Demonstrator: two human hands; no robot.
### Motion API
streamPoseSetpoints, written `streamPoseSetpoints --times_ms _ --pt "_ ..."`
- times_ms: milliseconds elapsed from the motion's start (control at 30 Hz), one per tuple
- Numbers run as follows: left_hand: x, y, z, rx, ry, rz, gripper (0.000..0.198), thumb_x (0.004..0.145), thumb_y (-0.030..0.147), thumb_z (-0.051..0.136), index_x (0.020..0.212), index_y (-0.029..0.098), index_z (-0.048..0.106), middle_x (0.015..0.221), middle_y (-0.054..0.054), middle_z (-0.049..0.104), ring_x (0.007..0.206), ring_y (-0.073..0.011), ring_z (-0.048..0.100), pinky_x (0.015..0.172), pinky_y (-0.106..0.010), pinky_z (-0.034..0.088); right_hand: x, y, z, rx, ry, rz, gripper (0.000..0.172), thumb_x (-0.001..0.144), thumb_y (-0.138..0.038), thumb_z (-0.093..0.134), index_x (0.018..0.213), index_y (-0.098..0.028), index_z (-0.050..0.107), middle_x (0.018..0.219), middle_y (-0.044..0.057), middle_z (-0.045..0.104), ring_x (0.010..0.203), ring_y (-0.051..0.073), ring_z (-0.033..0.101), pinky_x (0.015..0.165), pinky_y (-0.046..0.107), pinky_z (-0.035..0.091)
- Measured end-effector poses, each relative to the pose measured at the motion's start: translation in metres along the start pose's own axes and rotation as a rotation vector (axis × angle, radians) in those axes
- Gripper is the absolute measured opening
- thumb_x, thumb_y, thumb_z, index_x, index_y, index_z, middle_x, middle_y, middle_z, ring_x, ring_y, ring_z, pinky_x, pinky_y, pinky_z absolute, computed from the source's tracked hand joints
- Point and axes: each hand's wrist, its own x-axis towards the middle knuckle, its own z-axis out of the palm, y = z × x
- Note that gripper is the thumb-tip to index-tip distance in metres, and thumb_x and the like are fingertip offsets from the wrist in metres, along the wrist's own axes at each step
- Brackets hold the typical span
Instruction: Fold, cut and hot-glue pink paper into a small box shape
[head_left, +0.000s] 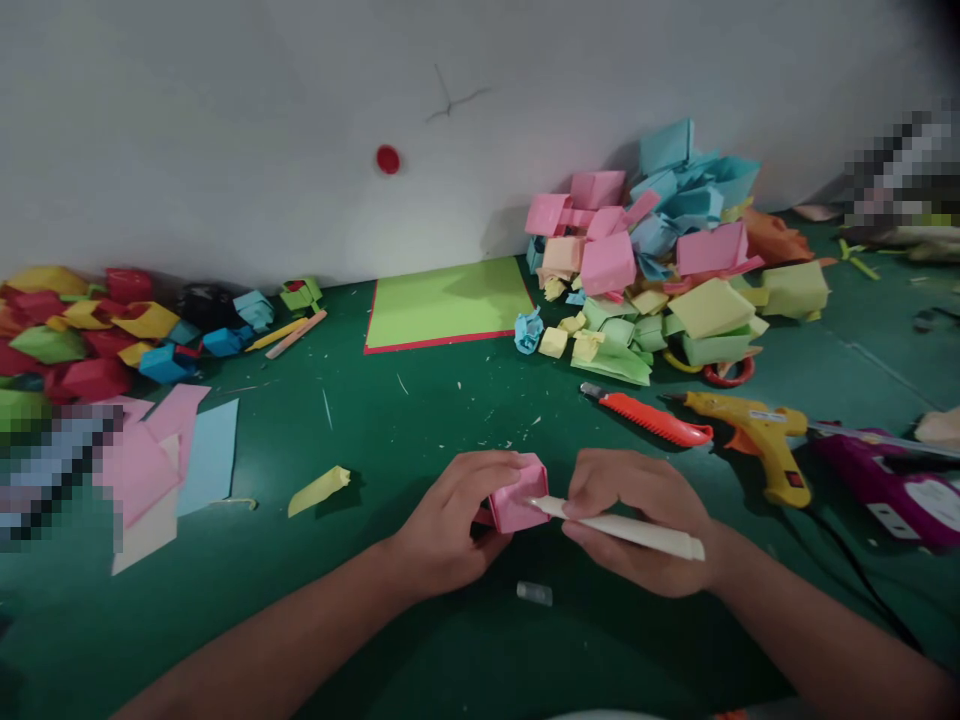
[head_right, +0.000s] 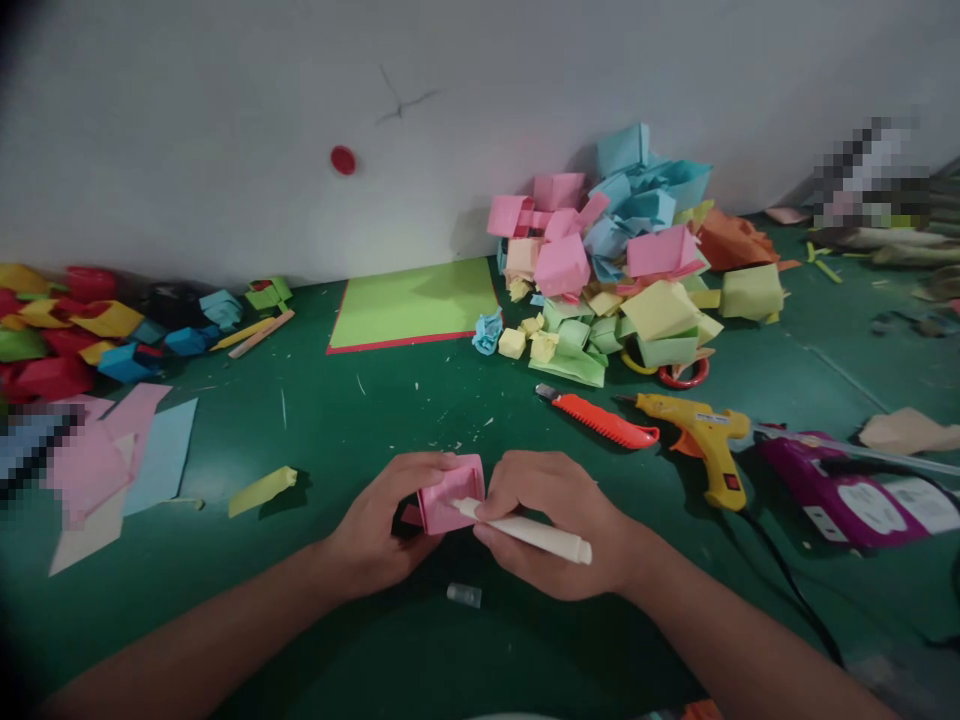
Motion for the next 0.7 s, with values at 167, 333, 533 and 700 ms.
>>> streamPoseSetpoints --times_ms 167,333,533,700 --pt "-0.0002 -0.0014 0.0007 -0.027 -0.012 -0.011 0.065 0.083 0.005 0.068 0.141 0.023 0.045 0.134 -0.014 0.065 0.127 -0.0246 0.061 0.104 -0.043 0.053 -0.0012 0.0013 0.0054 -0.032 0.004 -0.005 0.018 0.088 -0.009 0.066 0.1 -0.021 0.06 0.081 0.004 0.068 0.074 0.013 0.064 0.066 0.023 0.05" --pt "-0.0031 -0.0022 0.0023 -0.054 -0.025 -0.017 0.067 0.082 0.004 0.068 0.142 0.023 0.044 0.135 -0.013 0.065 0.128 -0.0238 0.06 0.106 -0.042 0.052 -0.0029 0.0036 0.0069 -0.067 -0.039 0.006 0.017 0.091 -0.011 0.065 0.102 -0.022 0.059 0.083 0.004 0.069 0.076 0.014 0.066 0.068 0.024 0.052" --pt "-0.0065 -0.0031 0.004 -0.051 -0.022 -0.044 0.068 0.078 0.006 0.068 0.139 0.024 0.045 0.134 -0.013 0.066 0.126 -0.027 0.062 0.104 -0.046 0.053 -0.0054 0.0044 0.0068 -0.113 -0.062 -0.016 0.017 0.091 -0.014 0.065 0.103 -0.024 0.058 0.082 0.002 0.07 0.073 0.014 0.067 0.066 0.025 0.051" --pt "-0.0072 -0.0029 0.003 -0.018 -0.028 -0.06 0.068 0.077 0.006 0.068 0.139 0.025 0.045 0.134 -0.014 0.065 0.125 -0.0289 0.063 0.103 -0.048 0.053 -0.0058 0.0039 0.0078 -0.113 -0.057 -0.026 0.016 0.092 -0.015 0.065 0.103 -0.024 0.058 0.084 0.003 0.07 0.077 0.014 0.067 0.069 0.025 0.052"
